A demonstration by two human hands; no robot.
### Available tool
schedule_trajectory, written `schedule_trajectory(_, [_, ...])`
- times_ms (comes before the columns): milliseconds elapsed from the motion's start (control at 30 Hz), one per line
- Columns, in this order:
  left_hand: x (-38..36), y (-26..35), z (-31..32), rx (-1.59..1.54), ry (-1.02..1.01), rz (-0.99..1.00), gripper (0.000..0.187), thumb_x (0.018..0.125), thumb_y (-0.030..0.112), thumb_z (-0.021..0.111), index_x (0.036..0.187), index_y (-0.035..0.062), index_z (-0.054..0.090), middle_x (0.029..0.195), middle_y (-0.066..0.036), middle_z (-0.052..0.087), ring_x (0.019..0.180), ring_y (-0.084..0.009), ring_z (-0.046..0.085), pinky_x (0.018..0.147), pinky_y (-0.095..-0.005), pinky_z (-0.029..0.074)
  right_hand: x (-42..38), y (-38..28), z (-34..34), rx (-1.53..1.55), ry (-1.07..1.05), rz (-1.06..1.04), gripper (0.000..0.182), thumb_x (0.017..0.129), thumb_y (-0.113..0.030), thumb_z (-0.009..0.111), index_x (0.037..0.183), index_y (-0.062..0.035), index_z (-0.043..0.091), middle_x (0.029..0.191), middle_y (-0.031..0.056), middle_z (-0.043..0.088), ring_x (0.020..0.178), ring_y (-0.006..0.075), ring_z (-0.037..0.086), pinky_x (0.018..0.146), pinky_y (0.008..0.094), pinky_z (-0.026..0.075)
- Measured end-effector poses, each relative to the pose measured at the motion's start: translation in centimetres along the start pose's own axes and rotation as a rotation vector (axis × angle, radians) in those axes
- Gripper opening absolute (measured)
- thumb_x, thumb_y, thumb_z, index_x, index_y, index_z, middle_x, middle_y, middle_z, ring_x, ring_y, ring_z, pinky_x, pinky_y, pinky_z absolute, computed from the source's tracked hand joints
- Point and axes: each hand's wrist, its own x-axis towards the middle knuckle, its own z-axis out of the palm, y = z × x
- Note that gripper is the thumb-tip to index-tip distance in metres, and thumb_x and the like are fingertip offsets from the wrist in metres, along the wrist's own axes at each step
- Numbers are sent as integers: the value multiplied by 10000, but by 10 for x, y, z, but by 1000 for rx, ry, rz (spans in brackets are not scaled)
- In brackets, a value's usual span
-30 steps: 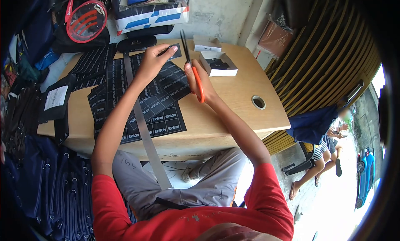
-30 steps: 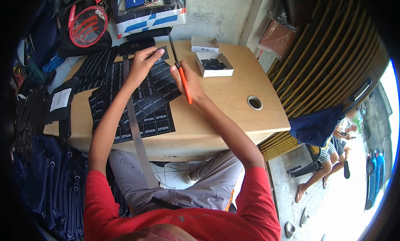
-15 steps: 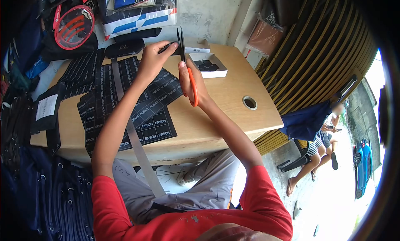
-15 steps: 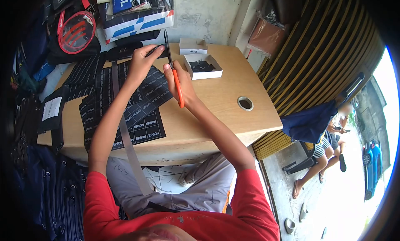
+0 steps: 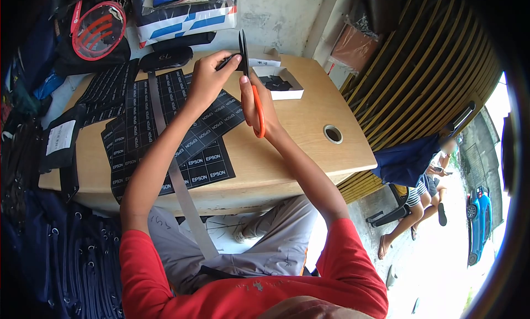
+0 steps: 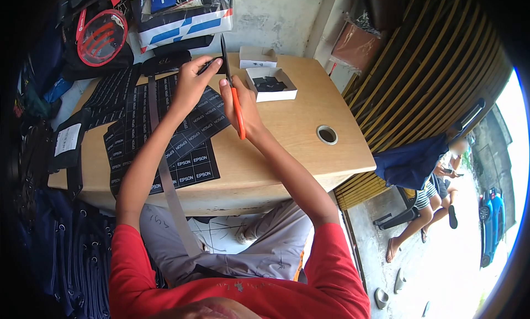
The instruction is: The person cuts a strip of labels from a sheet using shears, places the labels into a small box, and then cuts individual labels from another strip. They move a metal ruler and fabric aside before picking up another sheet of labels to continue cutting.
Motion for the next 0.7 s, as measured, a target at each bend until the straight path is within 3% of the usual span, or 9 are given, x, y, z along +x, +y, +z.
schedule_trajectory(200, [-3,3,4,-6,26,-19,300,937,239,643,935,-60,669,793,-52,668,769,-56,554,701,-247,447,-1,-3,0,-18,13,-20,452,1011,-383,452,786,9,457,565,183,511,524,322,495,563,415,410])
schedule_trajectory(267, [-3,3,6,-18,108,63,267,919,197,653,960,-66,677,705,-68,654,637,-59,510,578,-254,419,-2,-4,0,-16,16,-32,450,1011,-380,455,786,9,457,569,189,514,524,332,496,561,418,410])
schedule_trajectory(533, [-3,6,6,-23,120,72,258,916,185,653,966,-67,677,722,-89,670,645,-65,534,591,-256,433,-3,-6,0,-78,31,-67,446,1010,-374,467,785,11,460,577,203,525,543,386,502,562,425,412])
schedule_trajectory(667, [-4,7,5,21,102,53,269,918,202,653,954,-64,678,692,-74,651,620,-60,501,569,-254,415,-3,-6,0,-93,38,-73,432,1015,-354,461,778,8,460,566,188,519,530,358,495,557,418,411])
schedule_trajectory(700, [-4,6,5,20,102,53,269,918,202,653,954,-64,678,692,-74,651,620,-60,501,569,-254,415,-4,-8,2,-76,110,-90,425,1017,-345,459,778,6,465,565,175,516,525,318,492,553,407,410])
